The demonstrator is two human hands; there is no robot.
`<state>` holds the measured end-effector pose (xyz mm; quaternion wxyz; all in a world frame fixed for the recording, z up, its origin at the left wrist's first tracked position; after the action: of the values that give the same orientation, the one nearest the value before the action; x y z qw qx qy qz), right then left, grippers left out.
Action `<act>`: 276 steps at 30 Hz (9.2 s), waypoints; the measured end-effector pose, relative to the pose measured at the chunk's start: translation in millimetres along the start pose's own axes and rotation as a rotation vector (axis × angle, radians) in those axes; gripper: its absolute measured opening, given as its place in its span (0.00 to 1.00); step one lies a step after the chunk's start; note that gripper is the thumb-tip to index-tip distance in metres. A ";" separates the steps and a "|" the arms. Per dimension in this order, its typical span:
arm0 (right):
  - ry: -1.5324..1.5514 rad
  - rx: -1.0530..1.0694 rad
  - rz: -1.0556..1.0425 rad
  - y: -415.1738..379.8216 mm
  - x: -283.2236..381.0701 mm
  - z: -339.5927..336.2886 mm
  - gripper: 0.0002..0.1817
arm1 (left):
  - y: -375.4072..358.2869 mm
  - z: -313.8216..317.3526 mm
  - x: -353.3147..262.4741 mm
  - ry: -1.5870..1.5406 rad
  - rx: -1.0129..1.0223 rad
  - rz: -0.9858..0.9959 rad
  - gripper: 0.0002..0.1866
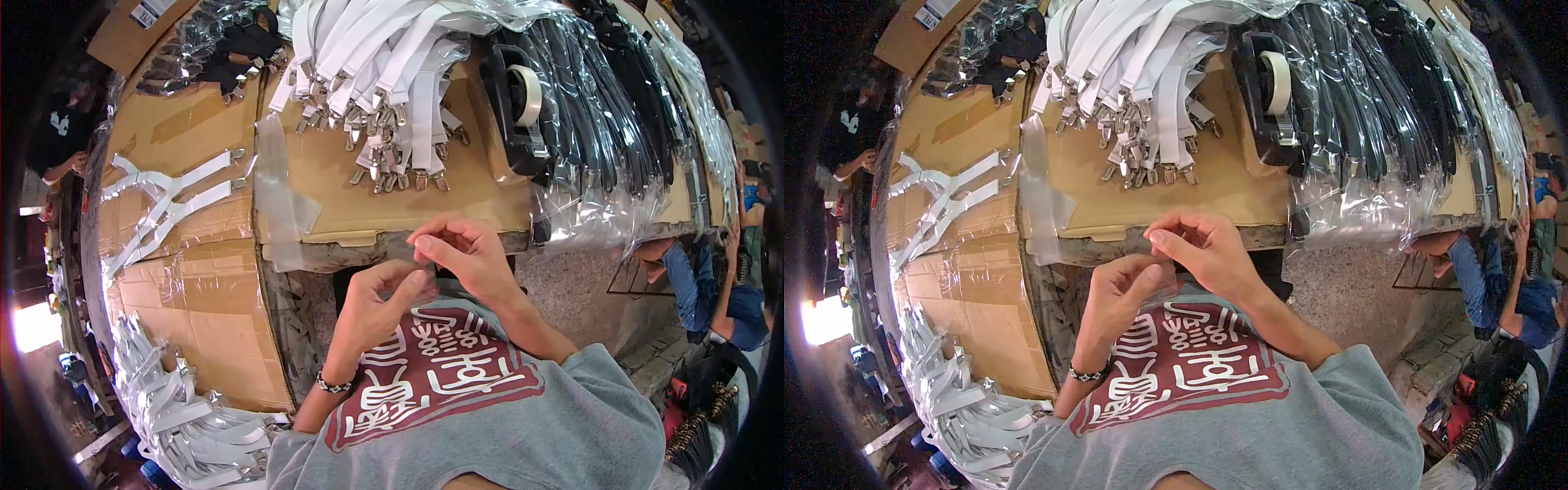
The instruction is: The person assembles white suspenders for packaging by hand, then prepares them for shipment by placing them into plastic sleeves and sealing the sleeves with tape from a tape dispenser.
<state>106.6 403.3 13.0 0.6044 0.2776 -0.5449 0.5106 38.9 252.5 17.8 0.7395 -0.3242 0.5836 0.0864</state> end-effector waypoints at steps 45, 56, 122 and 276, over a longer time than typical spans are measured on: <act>-0.751 -0.073 -0.126 146.0 -30.4 138.0 0.27 | -55.5 -122.0 0.8 0.168 -0.588 0.075 0.23; -0.111 0.034 0.314 76.3 -11.7 85.1 0.23 | -35.7 -111.0 41.1 -0.609 -0.415 -0.052 0.18; -1.574 -0.594 -0.005 151.1 163.7 -157.6 0.42 | 90.2 46.7 15.7 -0.299 0.037 0.067 0.25; -0.249 -0.343 -0.170 -13.8 37.2 -3.1 0.06 | 38.1 6.6 -41.4 -0.052 0.075 0.076 0.09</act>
<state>116.1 413.3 50.4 0.6117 0.2767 -0.6686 0.3197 12.4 296.2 42.1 0.7621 -0.2714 0.5791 0.1008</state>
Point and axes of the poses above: each hand's wrist, its own y-axis towards the middle knuckle, its own z-axis out of the palm, x = y × z, the point moved 4 cm from there along y, towards the middle knuckle, and after that the axes turned 1 degree about z, right-handed, at the moved point
